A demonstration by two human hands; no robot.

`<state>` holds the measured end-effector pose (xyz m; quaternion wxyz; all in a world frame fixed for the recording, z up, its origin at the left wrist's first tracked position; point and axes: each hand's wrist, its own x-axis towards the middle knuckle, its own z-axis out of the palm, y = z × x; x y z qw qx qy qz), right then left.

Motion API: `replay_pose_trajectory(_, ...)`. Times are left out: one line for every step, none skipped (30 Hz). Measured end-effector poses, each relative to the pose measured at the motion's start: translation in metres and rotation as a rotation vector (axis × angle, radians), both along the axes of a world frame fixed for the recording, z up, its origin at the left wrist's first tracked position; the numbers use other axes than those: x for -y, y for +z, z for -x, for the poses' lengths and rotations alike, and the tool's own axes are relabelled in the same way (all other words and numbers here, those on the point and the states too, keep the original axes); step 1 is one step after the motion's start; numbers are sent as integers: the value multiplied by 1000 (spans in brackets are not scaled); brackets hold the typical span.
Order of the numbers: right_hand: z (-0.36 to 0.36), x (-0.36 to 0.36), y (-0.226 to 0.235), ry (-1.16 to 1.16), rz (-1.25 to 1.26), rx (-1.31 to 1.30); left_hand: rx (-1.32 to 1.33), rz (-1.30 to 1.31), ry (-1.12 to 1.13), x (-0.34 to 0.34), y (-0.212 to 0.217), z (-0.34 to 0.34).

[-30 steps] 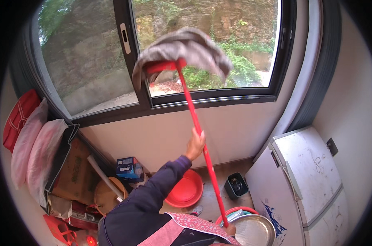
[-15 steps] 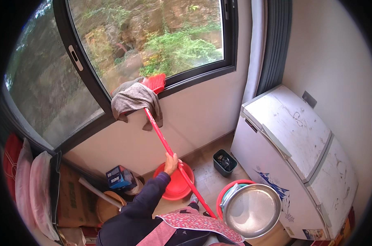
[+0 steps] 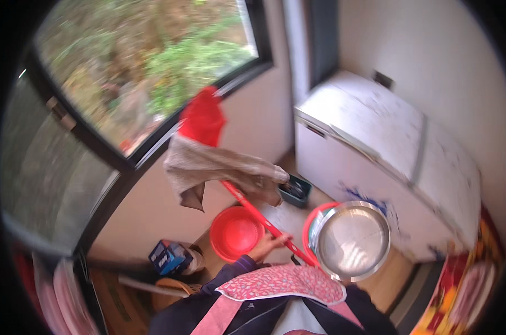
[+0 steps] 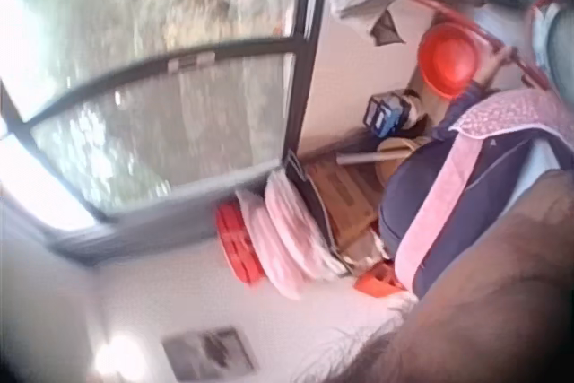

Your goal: The person cleans the window frame using a cloth and a thin stick. They wipe the frame with the cloth and use the stick to reach into crevices, repeating the process along the frame.

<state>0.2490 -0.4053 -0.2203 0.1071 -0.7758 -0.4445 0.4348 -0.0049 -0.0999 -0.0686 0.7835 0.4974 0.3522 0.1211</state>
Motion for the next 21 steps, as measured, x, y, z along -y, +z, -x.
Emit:
replay_pose_trajectory(17,-11,8,-53,-122,-19,-42,-129,-38,-6,2,-5)
replay_pose_trajectory(38,-37,18,-112,-260,-25,-19,-189,-26,-6,-2,-1)
replay_pose_trajectory(59,-76,34,-257,-434,9,8,-271,-10,-11,-3,-3)
replay_pose_trajectory(79,-99,62,-357,-490,183,-6,-265,-9,-14,1,-4)
replay_pose_trajectory(92,-119,90,-423,-538,273,-26,-264,-1,-19,6,-2)
replay_pose_trajectory(100,-133,117,-478,-424,342,-47,-298,-17,-31,14,3)
replay_pose_trajectory(101,-133,113,-439,-539,371,-11,-190,-61,-47,2,9)
replay_pose_trajectory(104,-128,110,-425,-559,357,99,-39,-30,-51,3,11)
replay_pose_trajectory(109,-120,108,-403,-577,335,198,117,16,-54,5,19)
replay_pose_trajectory(117,-106,114,-425,-555,301,400,273,-52,-65,6,37)
replay_pose_trajectory(128,-90,117,-446,-541,263,600,426,-109,-83,6,63)
replay_pose_trajectory(132,-71,104,-383,-525,342,614,346,25,-100,-9,89)
replay_pose_trajectory(139,-53,111,-336,-445,351,624,261,174,-115,-38,126)
replay_pose_trajectory(150,-33,115,-332,-413,366,863,588,191,-144,-84,177)
replay_pose_trajectory(159,-15,114,-343,-377,393,825,665,301,-154,-92,187)
replay_pose_trajectory(166,1,115,-349,-370,376,786,728,420,-163,-96,200)
replay_pose_trajectory(179,16,118,-371,-346,367,463,523,599,-157,-75,189)
replay_pose_trajectory(190,20,129,-373,-303,361,280,423,628,-155,-83,185)
replay_pose_trajectory(201,25,131,-400,-274,388,37,395,675,-147,-89,186)
replay_pose_trajectory(209,27,134,-420,-252,416,-51,338,637,-152,-115,199)
replay_pose_trajectory(216,29,135,-435,-238,428,-144,266,606,-166,-158,229)
